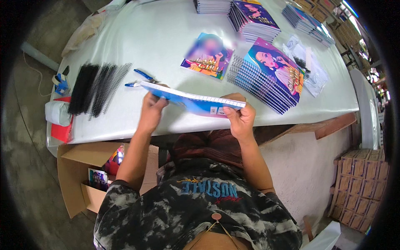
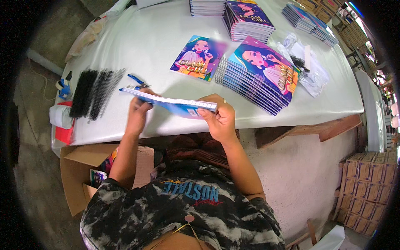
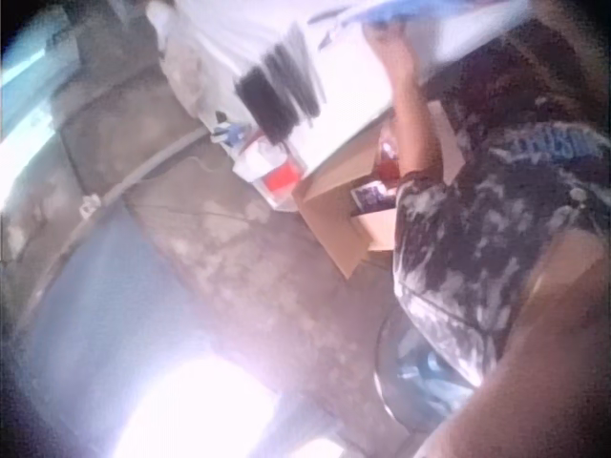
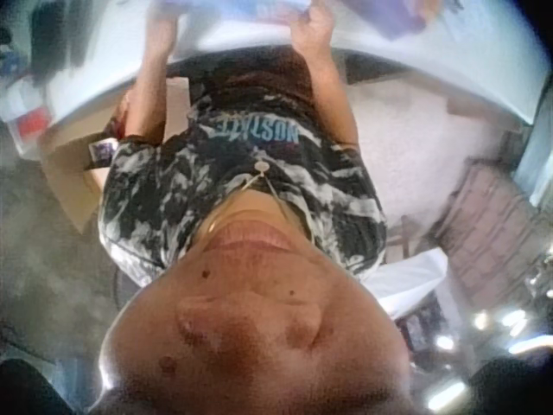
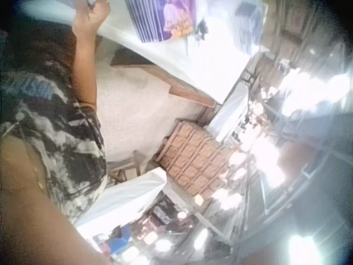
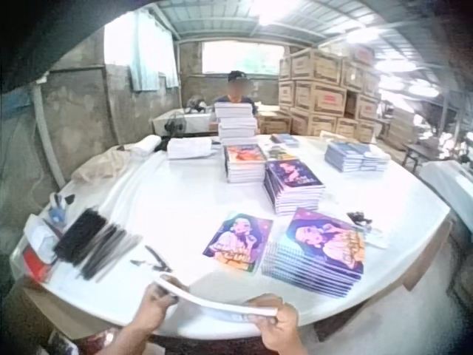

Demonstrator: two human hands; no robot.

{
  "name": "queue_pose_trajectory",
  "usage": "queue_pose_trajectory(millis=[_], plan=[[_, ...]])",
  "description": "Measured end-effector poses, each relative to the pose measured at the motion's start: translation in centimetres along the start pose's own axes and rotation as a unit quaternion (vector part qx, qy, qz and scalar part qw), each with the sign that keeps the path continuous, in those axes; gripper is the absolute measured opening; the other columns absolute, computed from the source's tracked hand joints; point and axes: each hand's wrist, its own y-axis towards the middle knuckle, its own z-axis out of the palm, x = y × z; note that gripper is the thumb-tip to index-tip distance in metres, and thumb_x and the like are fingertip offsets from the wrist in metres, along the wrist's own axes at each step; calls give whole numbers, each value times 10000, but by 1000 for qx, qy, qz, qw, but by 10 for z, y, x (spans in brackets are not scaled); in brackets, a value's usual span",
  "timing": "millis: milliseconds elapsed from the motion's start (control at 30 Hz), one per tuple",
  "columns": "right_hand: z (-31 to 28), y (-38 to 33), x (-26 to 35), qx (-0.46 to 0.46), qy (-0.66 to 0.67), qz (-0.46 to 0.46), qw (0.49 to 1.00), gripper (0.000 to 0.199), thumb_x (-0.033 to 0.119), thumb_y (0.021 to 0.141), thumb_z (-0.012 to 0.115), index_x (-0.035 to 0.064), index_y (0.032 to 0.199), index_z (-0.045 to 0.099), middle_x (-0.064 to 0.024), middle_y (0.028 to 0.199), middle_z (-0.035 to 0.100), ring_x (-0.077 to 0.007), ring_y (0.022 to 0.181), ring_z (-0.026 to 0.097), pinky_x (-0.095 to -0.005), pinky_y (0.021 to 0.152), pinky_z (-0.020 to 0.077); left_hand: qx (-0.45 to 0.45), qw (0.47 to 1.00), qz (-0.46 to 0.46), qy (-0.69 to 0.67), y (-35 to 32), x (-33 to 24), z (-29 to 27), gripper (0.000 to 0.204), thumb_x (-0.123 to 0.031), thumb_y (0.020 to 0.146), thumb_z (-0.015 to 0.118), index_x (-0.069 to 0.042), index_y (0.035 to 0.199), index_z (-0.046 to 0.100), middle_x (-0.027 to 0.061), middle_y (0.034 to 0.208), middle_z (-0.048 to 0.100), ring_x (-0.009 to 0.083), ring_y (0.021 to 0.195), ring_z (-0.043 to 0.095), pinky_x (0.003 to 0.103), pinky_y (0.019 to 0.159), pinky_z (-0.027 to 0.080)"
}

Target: The person repeatedly picks up a stack of printed covers and a coil binding, inserts the coil into the holes of the cover, and places the assembled notebook on a growing stack. The process is repeated for multiple units on a white table.

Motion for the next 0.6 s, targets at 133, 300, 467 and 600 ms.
queue_pose_trajectory(millis=[133,300,467,600], plan=[[-9,-1,-6,41,-13,117,992,126,12,783,652,-24,889,595,-64,856,624,-108,784,558,-243,703,447,-59,996,69,19,3,32,15,277,35,780,473,19,1053,510,74,937,568,184,921,534,299,840,421],[-10,6,0,78,-36,128,988,274,-13,796,615,-20,1071,610,-116,984,656,-123,846,597,-236,738,465,-49,870,222,438,-8,20,-30,314,-11,759,551,-27,1072,535,162,1038,572,326,988,539,386,869,417],[-22,10,-5,83,-73,113,988,260,-42,800,598,-8,1055,635,-104,947,668,-97,784,593,-228,691,471,-321,631,-46,705,-23,-2,-128,245,-140,802,574,-60,1034,578,147,1015,583,298,950,547,387,811,429],[-15,18,-3,55,-4,97,994,265,-31,796,614,-23,1061,626,-98,952,665,-78,755,579,-206,684,464,-297,819,-2,490,-29,9,-160,188,-158,862,553,-26,994,575,94,855,602,194,758,563,305,710,450]])
